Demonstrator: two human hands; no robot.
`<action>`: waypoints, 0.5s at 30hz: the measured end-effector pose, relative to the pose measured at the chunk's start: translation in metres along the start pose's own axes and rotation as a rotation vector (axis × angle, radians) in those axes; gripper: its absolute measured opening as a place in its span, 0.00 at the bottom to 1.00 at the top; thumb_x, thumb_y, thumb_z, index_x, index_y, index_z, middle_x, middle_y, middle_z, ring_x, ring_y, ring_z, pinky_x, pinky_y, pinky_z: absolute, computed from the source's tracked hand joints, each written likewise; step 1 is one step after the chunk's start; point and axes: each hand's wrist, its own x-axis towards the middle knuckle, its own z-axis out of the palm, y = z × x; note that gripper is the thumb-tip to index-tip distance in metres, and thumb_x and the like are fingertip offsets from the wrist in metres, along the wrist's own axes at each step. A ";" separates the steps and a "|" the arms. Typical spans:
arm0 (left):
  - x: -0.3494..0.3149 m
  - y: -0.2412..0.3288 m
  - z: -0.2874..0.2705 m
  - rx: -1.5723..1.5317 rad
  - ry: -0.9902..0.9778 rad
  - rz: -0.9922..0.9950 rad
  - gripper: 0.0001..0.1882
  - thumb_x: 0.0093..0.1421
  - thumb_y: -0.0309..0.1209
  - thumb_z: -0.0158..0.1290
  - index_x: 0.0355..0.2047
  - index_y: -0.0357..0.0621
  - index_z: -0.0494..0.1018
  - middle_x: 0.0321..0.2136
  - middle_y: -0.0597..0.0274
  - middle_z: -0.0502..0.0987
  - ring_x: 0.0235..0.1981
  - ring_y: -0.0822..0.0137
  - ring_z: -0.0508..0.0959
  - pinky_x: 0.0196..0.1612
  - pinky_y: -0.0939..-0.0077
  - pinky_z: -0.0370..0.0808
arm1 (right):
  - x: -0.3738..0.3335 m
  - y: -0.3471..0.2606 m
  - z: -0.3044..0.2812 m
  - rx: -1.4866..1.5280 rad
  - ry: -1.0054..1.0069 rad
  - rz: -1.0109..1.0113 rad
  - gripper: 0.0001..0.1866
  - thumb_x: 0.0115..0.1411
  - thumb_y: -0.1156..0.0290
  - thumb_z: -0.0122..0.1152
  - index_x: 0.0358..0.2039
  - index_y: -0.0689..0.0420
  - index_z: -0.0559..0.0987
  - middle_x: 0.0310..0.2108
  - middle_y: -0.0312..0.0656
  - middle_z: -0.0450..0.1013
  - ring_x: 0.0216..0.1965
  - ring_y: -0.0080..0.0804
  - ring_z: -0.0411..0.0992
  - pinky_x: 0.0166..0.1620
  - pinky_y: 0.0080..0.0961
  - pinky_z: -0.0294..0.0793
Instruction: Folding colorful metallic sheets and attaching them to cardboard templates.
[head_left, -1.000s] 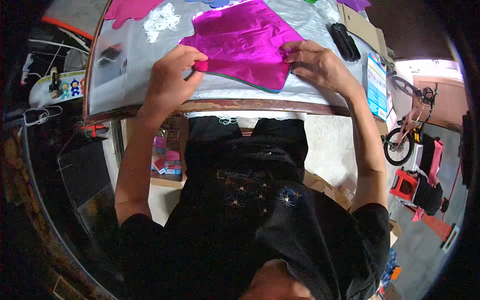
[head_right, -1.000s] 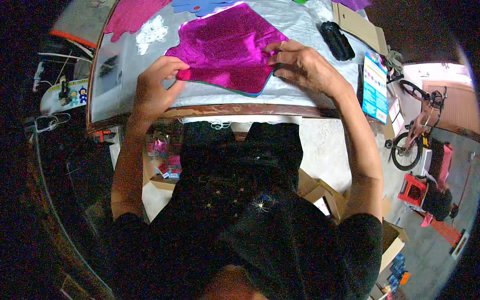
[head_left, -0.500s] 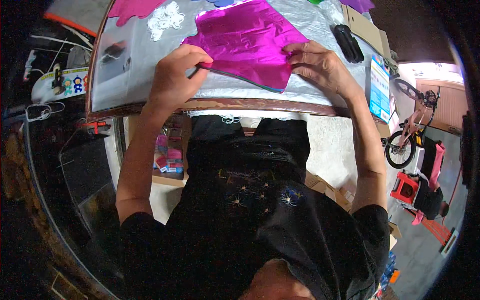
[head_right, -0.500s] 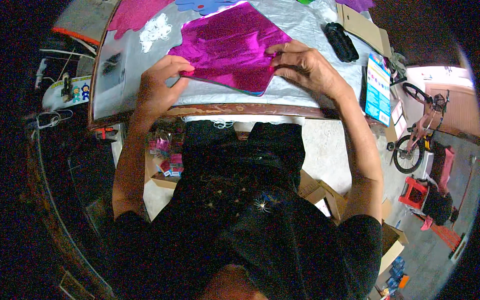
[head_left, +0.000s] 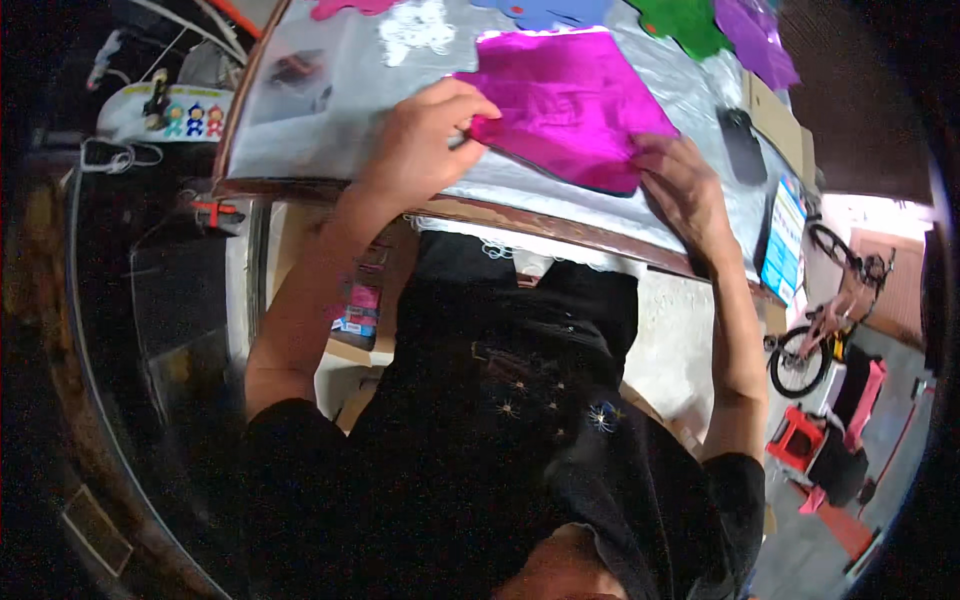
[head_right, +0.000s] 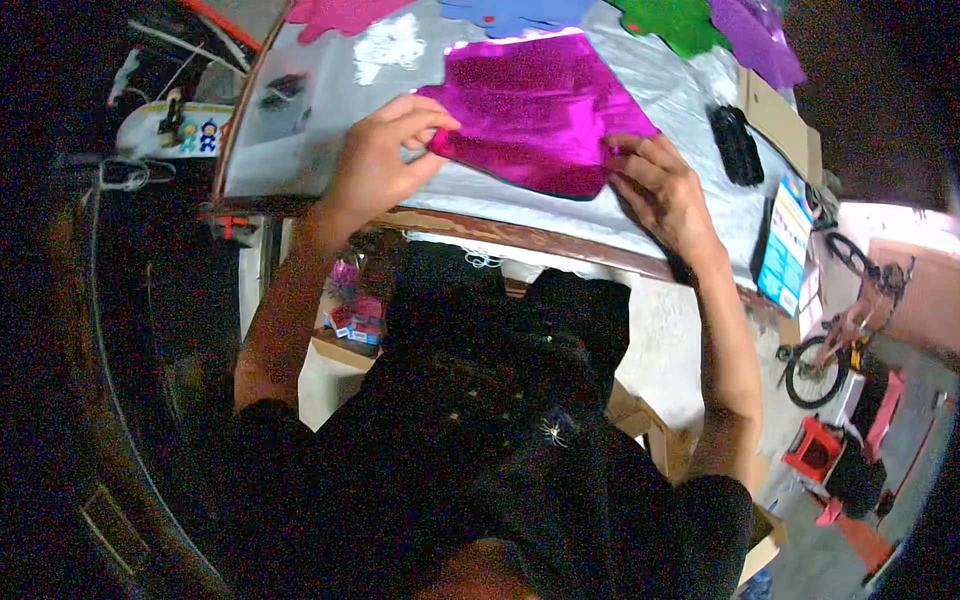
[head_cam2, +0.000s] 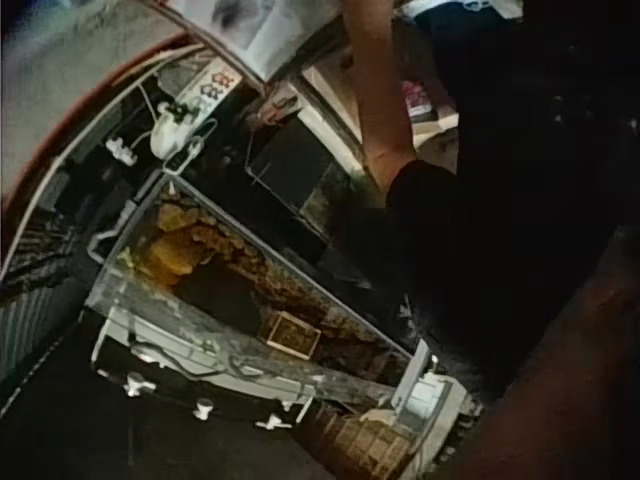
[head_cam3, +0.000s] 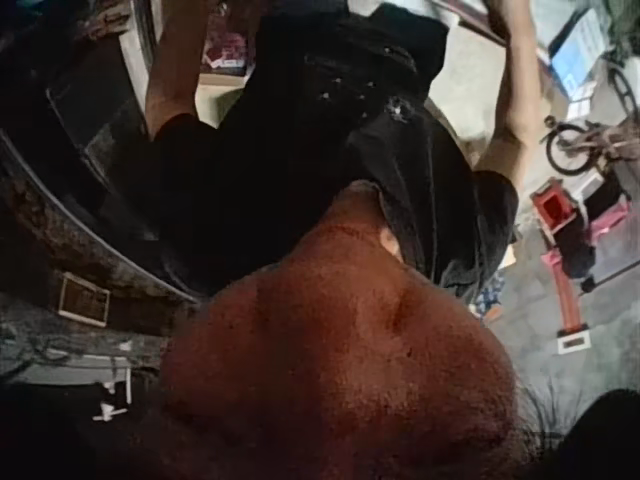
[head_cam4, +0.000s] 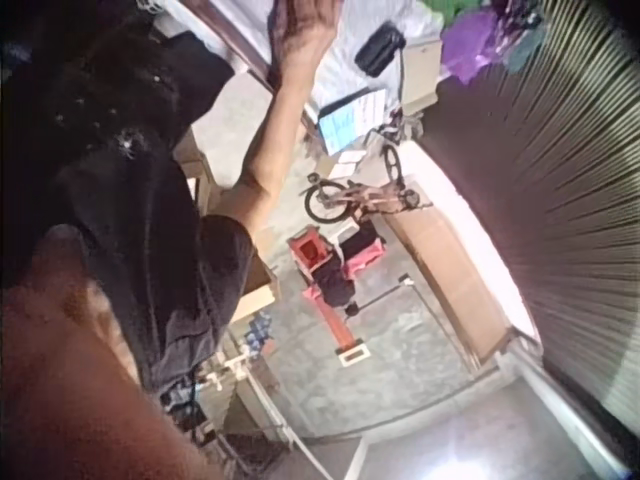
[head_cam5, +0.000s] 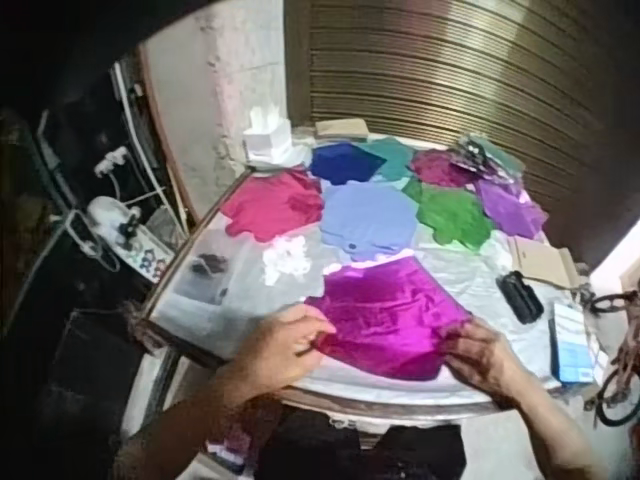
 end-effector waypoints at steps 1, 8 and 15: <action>0.000 0.003 -0.001 -0.031 0.006 -0.017 0.12 0.52 0.21 0.61 0.38 0.40 0.79 0.39 0.56 0.79 0.35 0.60 0.81 0.38 0.69 0.78 | 0.000 -0.004 0.000 0.004 0.013 0.020 0.11 0.56 0.81 0.64 0.41 0.63 0.81 0.51 0.47 0.76 0.50 0.45 0.74 0.53 0.35 0.72; -0.001 -0.012 -0.001 -0.026 -0.014 -0.033 0.14 0.50 0.20 0.63 0.39 0.40 0.78 0.42 0.63 0.77 0.30 0.73 0.74 0.35 0.79 0.74 | 0.002 -0.011 0.008 0.066 0.085 0.101 0.07 0.57 0.82 0.64 0.38 0.65 0.81 0.48 0.47 0.77 0.48 0.43 0.73 0.52 0.33 0.71; 0.005 -0.018 0.003 -0.067 0.040 -0.058 0.10 0.53 0.25 0.66 0.29 0.34 0.76 0.31 0.59 0.77 0.25 0.70 0.75 0.29 0.75 0.74 | -0.008 -0.017 0.009 0.254 0.073 0.352 0.04 0.60 0.79 0.64 0.35 0.66 0.79 0.47 0.46 0.75 0.49 0.37 0.73 0.54 0.29 0.69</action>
